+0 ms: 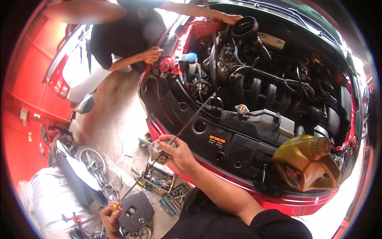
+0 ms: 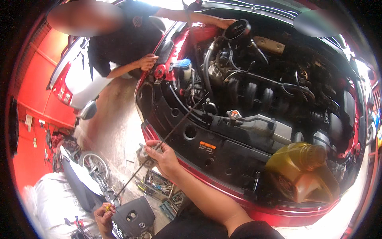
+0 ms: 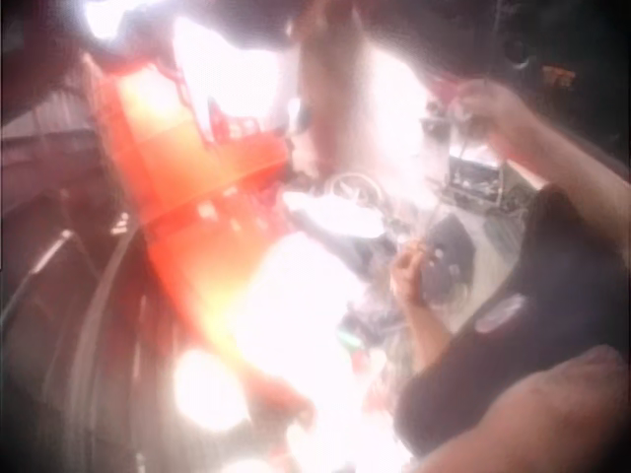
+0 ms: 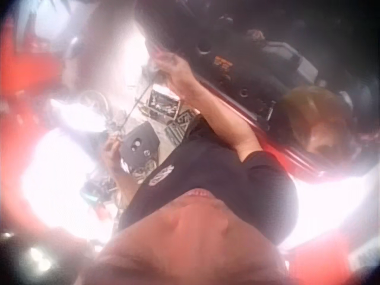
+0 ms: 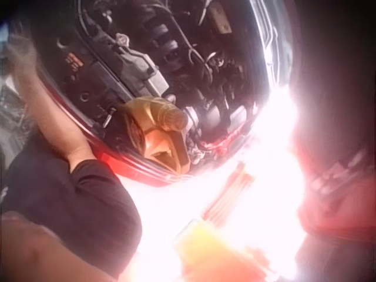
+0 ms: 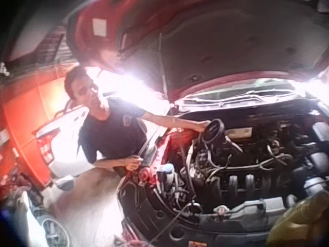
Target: The person pours engine oil from a yellow container into a car's engine using a black funnel. They walk from a storage area to the vehicle, place the funnel in the engine bay, and pour the oil while another person assists by holding the hood.
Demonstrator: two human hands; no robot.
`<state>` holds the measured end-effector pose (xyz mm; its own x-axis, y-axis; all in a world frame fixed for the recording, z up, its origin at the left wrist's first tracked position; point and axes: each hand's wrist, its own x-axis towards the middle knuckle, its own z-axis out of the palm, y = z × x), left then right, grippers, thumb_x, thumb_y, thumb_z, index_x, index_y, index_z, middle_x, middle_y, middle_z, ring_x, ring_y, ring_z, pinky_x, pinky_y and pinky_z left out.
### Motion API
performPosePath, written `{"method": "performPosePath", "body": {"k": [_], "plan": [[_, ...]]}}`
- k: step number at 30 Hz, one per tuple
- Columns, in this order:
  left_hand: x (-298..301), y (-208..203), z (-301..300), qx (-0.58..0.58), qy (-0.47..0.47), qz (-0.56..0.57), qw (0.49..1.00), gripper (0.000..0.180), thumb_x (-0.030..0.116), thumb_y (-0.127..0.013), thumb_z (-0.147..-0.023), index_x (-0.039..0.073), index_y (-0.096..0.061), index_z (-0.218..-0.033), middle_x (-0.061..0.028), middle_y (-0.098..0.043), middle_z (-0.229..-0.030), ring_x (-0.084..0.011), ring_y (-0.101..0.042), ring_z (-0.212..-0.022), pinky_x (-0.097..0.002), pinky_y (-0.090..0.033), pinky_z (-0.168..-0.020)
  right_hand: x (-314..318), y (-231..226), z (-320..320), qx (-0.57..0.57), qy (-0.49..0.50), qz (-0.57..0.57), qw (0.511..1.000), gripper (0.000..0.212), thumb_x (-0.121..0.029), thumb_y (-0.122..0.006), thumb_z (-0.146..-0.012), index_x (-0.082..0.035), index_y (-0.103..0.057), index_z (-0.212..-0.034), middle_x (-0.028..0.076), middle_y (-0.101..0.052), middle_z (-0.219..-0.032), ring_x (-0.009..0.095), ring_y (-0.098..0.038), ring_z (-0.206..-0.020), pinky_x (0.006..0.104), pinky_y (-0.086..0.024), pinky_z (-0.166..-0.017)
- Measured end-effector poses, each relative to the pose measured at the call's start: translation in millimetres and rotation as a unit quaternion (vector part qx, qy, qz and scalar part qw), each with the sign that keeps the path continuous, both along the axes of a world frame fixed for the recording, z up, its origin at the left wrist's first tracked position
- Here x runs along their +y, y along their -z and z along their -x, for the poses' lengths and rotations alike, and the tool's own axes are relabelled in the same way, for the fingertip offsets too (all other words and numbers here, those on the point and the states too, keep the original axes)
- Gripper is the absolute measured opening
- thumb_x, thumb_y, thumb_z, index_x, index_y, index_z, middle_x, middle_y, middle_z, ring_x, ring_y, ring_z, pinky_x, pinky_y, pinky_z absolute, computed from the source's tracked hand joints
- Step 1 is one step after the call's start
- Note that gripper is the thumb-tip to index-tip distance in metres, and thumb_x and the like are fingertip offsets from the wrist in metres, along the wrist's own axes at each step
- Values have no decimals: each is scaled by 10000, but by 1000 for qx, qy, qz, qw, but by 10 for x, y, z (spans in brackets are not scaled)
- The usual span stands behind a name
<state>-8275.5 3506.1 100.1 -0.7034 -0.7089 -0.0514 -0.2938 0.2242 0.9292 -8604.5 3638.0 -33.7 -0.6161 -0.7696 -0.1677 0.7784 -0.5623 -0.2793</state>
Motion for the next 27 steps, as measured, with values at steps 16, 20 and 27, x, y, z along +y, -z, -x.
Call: {"method": "performPosePath", "body": {"k": [16,20,27], "plan": [[2111,1039,-2425,-268,-225,248,903,222,-23,-810,-688,14,-596,-733,-156,-688,-900,-328,-662,-894,-404,-512,-799,293,381,-2078,147,-293,-14,945,265,-180,-686,-983,-49,-620,-1203,20,-642,-1151,111,-582,-1101,277,-453,-992],[2818,1024,-2855,-320,-335,141,875,296,1,-848,-690,26,-566,-776,-182,-703,-884,-318,-681,-796,-391,-527,-760,465,483,-2679,103,-386,-20,917,279,-158,-661,-993,-38,-593,-1236,34,-638,-1161,126,-594,-1105,290,-485,-978],[3646,876,-2979,-307,-435,67,844,414,-31,-790,-758,10,-591,-1119,-112,-688,-798,-170,-681,-730,-296,-541,-688,625,547,-3335,120,-501,22,857,286,-172,-650,-1004,-48,-587,-1254,19,-636,-1173,105,-585,-1110,277,-477,-972]]}}
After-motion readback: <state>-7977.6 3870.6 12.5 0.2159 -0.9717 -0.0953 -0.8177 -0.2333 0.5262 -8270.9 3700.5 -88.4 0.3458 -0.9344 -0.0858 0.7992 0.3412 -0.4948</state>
